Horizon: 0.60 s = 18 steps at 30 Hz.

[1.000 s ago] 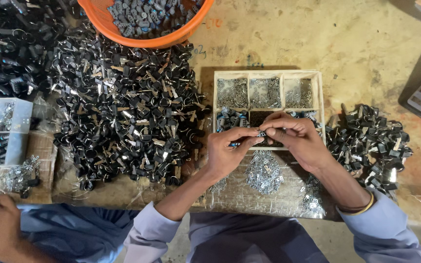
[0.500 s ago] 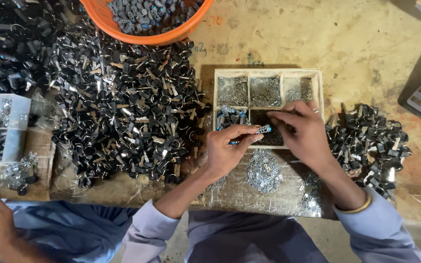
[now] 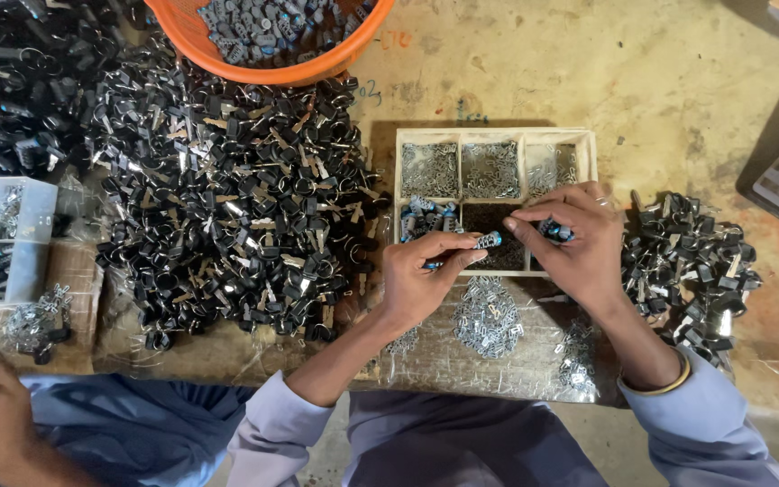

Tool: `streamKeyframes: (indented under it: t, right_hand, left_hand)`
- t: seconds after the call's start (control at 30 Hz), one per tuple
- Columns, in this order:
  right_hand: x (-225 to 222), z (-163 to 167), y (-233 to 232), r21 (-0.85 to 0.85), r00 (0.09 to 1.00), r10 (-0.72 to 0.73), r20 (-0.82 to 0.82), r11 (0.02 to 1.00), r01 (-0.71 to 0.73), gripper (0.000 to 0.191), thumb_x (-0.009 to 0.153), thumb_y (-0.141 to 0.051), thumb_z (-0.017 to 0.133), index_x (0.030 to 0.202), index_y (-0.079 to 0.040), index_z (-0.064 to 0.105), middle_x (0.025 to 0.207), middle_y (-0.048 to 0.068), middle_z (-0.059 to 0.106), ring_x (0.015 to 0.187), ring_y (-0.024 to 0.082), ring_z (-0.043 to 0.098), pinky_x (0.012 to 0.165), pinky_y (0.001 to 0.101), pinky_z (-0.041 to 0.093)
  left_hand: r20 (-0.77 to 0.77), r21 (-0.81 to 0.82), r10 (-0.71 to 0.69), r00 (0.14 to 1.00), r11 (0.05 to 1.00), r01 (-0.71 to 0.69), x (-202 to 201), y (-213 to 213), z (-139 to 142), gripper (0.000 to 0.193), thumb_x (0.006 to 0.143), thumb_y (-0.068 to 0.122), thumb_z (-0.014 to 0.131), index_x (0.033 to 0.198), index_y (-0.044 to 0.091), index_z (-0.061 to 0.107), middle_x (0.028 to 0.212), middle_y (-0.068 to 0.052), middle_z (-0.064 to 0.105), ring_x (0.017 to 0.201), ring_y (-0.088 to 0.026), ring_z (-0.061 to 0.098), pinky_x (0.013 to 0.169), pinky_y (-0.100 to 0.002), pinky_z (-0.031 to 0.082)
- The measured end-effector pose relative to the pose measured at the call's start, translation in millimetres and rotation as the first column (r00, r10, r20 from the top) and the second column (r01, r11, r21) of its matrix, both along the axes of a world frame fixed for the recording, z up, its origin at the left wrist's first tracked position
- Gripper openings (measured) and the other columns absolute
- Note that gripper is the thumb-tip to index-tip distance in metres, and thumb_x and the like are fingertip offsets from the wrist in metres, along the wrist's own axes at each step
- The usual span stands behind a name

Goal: The person sits at a workbench assembling small electrical switch components. They pick black plastic housings and blue internal parts, fit the parts together by hand, and place finished assemblies into a compartmented box, repeating the cycle continuously.

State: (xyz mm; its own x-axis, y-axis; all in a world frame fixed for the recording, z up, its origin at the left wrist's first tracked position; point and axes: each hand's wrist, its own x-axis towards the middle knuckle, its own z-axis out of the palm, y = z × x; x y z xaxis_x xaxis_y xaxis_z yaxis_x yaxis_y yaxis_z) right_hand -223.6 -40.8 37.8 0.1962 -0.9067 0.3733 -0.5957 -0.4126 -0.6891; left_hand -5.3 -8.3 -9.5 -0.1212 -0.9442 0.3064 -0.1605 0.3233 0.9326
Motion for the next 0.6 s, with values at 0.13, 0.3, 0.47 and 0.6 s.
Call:
streamKeyframes:
  t: [0.13,0.3,0.47,0.6]
  right_hand:
    - [-1.0,-7.2,-0.9,0.254,0.934,0.095,0.344,0.949,-0.189,0.012,0.089,-0.003,0.079,0.100,-0.008,0.077,0.101,0.003,0.072,0.093,0.012,0.064,0.078,0.0258,0.051]
    - [-0.5,-11.2,1.3,0.510,0.758,0.007,0.653,0.735,-0.446,0.014,0.096,0.005,0.067,0.107,0.000,0.074,0.108,0.007,0.069,0.085,0.011,0.059,0.072,0.0264,0.049]
    - [1.8,-9.7,1.5,0.503,0.765,0.022,0.644,0.741,-0.445,0.014,0.096,0.004,0.067,0.107,0.001,0.074,0.106,0.006,0.068,0.084,0.010,0.059,0.073,0.0267,0.050]
    - [5.2,-2.0,2.4,0.437,0.883,0.125,0.452,0.832,-0.342,0.014,0.095,0.003,0.069,0.107,-0.001,0.075,0.107,0.006,0.066,0.083,0.010,0.058,0.065,0.0269,0.045]
  left_hand:
    - [0.018,-0.008,0.001,1.000,1.000,-0.001,0.8,0.0,-1.2,0.014,0.091,0.004,0.080,0.104,0.002,0.076,0.106,-0.011,0.079,0.094,-0.020,0.080,0.076,-0.026,0.068]
    - [-0.007,0.008,-0.009,1.000,1.000,0.009,1.3,0.2,-1.7,0.015,0.092,0.004,0.079,0.106,0.003,0.075,0.108,-0.011,0.079,0.096,-0.020,0.081,0.079,-0.026,0.069]
    - [0.027,-0.020,0.011,1.000,1.000,-0.010,1.7,0.8,-1.6,0.017,0.089,0.005,0.082,0.104,0.004,0.077,0.106,-0.011,0.079,0.094,-0.020,0.080,0.079,-0.027,0.068]
    - [0.058,-0.033,0.020,0.998,0.999,-0.019,1.1,0.7,-2.2,0.016,0.088,0.006,0.082,0.104,0.005,0.077,0.105,-0.010,0.080,0.092,-0.019,0.081,0.077,-0.027,0.068]
